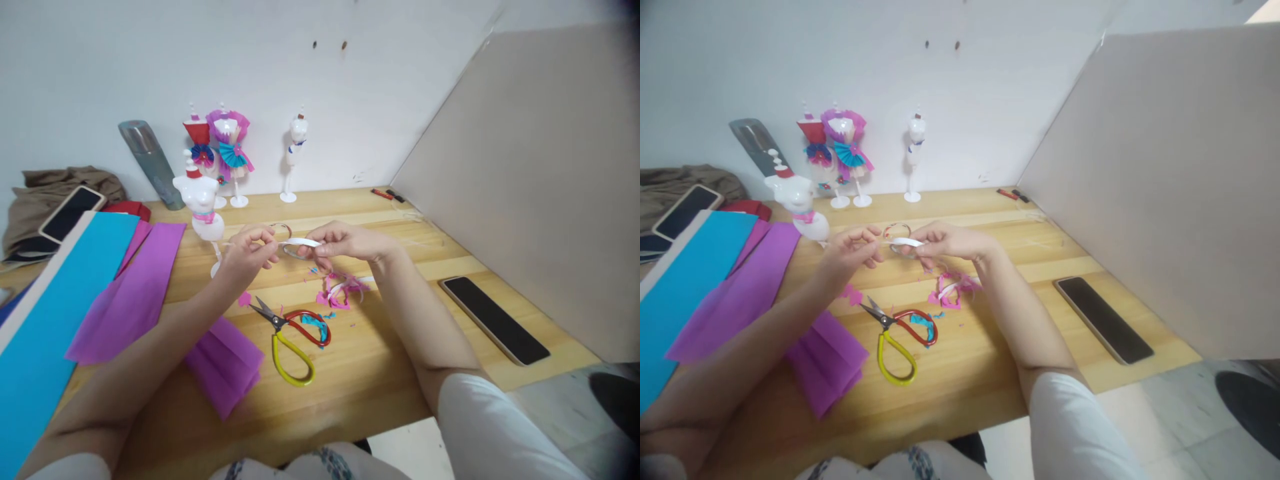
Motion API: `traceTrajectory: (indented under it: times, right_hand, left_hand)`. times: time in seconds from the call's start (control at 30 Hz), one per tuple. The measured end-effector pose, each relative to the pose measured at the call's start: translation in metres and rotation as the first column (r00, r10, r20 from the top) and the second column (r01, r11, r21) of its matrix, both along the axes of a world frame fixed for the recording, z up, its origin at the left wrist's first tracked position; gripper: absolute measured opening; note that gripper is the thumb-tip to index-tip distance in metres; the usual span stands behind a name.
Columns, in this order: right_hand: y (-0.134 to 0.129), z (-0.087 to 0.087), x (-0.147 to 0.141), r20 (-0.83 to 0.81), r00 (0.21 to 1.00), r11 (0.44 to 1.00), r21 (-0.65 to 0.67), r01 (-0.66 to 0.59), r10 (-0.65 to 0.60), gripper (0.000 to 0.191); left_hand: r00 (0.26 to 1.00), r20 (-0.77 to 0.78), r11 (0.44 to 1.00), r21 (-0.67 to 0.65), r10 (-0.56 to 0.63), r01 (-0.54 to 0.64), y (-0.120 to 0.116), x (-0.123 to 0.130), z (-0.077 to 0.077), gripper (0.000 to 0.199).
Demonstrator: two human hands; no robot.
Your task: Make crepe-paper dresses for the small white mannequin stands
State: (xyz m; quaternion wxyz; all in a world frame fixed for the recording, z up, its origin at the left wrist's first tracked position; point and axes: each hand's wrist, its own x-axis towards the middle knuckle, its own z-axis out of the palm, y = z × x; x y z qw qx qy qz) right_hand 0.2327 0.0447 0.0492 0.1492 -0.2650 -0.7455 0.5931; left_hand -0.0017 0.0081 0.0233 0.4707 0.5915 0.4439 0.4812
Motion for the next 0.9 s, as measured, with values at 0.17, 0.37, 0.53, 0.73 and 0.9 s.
traceTrajectory:
  times: [0.17,0.37,0.53,0.73,0.9]
  right_hand:
    - [-0.002,0.008,0.004,0.229,0.971,0.974,0.224,0.022,-0.075,0.028]
    - [-0.004,0.017,0.008,0.221,0.968,0.959,0.278,0.055,-0.120,0.025]
    - [-0.013,0.022,0.006,0.007,0.985,0.975,0.144,0.172,-0.175,0.021]
    - [-0.006,0.008,0.007,-0.163,0.973,0.983,0.059,0.174,-0.162,0.020]
    - [0.005,-0.002,0.007,-0.323,0.946,0.999,0.014,0.036,-0.030,0.023]
  left_hand:
    - [1.000,0.009,1.000,0.017,-0.011,0.011,-0.006,0.002,-0.001,0.019]
    - [0.999,0.025,0.998,-0.039,-0.039,0.040,-0.018,0.005,0.008,0.016]
    - [0.990,0.108,0.991,-0.089,-0.094,0.104,-0.015,0.001,0.011,0.020]
    - [0.934,0.301,0.927,-0.254,-0.194,0.275,-0.006,0.000,0.007,0.024]
    - [0.950,0.237,0.963,-0.124,-0.205,0.239,-0.006,-0.007,0.011,0.020]
